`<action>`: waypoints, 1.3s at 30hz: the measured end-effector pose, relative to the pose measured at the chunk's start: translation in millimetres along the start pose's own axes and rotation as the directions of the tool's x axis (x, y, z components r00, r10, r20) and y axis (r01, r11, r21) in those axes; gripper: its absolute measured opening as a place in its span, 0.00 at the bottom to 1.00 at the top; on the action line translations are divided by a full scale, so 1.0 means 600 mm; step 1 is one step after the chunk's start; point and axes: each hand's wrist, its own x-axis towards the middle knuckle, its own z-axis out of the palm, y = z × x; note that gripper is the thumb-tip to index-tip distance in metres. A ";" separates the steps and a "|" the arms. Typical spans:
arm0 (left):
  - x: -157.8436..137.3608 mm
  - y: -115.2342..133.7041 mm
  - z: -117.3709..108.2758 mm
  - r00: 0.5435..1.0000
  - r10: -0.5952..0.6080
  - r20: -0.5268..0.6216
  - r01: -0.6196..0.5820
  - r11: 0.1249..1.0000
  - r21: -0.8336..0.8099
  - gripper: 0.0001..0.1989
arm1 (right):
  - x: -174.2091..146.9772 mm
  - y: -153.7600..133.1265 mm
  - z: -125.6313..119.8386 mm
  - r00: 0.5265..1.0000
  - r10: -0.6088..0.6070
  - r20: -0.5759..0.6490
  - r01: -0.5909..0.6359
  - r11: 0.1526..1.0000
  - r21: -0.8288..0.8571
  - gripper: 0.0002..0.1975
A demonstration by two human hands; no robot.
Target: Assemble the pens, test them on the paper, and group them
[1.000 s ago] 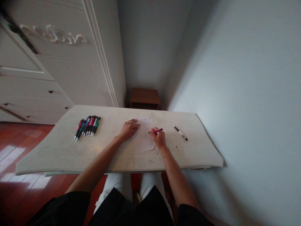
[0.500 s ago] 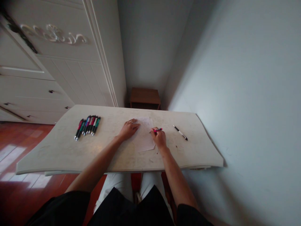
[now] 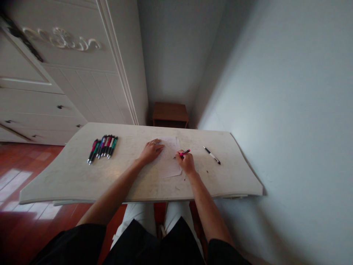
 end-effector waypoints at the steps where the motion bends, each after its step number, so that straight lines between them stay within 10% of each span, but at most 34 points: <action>1: 0.000 0.001 -0.001 1.000 0.001 0.001 -0.001 1.000 0.000 0.15 | 0.000 0.000 0.000 1.000 -0.008 0.017 0.007 1.000 0.017 0.18; 39: 0.000 -0.001 -0.001 1.000 -0.005 0.002 0.005 1.000 -0.001 0.15 | 0.000 -0.001 0.003 0.999 -0.031 -0.037 0.029 0.999 -0.037 0.18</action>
